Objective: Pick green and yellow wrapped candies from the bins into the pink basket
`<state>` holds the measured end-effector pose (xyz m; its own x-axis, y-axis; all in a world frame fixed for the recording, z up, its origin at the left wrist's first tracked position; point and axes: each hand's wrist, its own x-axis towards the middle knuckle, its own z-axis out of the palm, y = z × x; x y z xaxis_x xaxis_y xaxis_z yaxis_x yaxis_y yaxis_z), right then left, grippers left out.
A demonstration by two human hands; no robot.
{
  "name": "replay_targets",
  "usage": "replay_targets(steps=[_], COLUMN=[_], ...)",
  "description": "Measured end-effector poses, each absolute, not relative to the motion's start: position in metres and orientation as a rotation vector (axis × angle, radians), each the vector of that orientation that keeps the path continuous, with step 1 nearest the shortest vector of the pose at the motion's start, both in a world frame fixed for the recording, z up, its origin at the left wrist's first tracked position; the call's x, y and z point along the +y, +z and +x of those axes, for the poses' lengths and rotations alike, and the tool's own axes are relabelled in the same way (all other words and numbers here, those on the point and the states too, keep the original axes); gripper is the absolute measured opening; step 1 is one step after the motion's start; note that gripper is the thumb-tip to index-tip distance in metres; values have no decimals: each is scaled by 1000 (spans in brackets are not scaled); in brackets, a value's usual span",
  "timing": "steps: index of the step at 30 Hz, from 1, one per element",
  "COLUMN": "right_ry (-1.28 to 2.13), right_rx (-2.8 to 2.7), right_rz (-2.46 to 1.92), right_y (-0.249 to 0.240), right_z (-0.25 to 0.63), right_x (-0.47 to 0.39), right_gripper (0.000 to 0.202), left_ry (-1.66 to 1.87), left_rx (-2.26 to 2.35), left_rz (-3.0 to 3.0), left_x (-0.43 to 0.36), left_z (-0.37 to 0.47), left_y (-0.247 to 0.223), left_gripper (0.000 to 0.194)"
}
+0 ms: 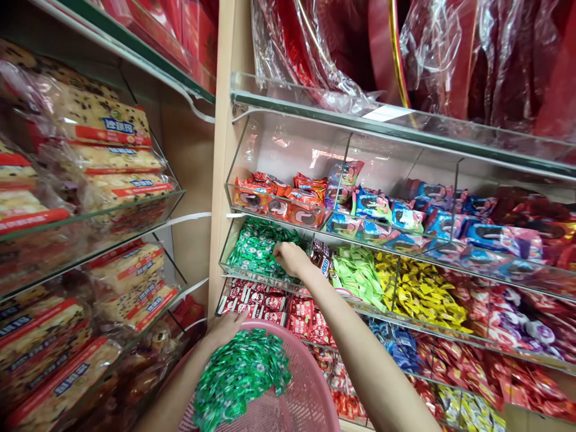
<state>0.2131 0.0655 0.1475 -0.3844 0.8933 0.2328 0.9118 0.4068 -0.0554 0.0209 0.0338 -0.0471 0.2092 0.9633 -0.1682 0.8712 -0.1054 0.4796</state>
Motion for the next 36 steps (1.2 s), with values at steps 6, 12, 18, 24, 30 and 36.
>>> replay_targets(steps=[6, 12, 18, 24, 30, 36], right_ry=[-201, -190, -198, -185, 212, 231], right_rx=[-2483, -2530, -2553, -2539, -2474, -2468], right_rz=[-1723, -1820, -1801, -1695, -1731, -1805], right_y=[143, 134, 129, 142, 145, 129], right_z=[202, 202, 198, 204, 207, 201], right_x=[61, 63, 63, 68, 74, 76], right_gripper=[18, 15, 9, 14, 12, 8], left_ry=[247, 233, 235, 244, 238, 258], left_rx=[1689, 1706, 1708, 1707, 1712, 1701], left_rz=[2011, 2003, 1995, 1987, 1987, 1996], left_x=[34, 35, 35, 35, 35, 34], left_z=[20, 20, 20, 20, 20, 19], left_y=[-49, -52, -52, -52, -50, -52], left_gripper=[77, 76, 75, 76, 75, 74])
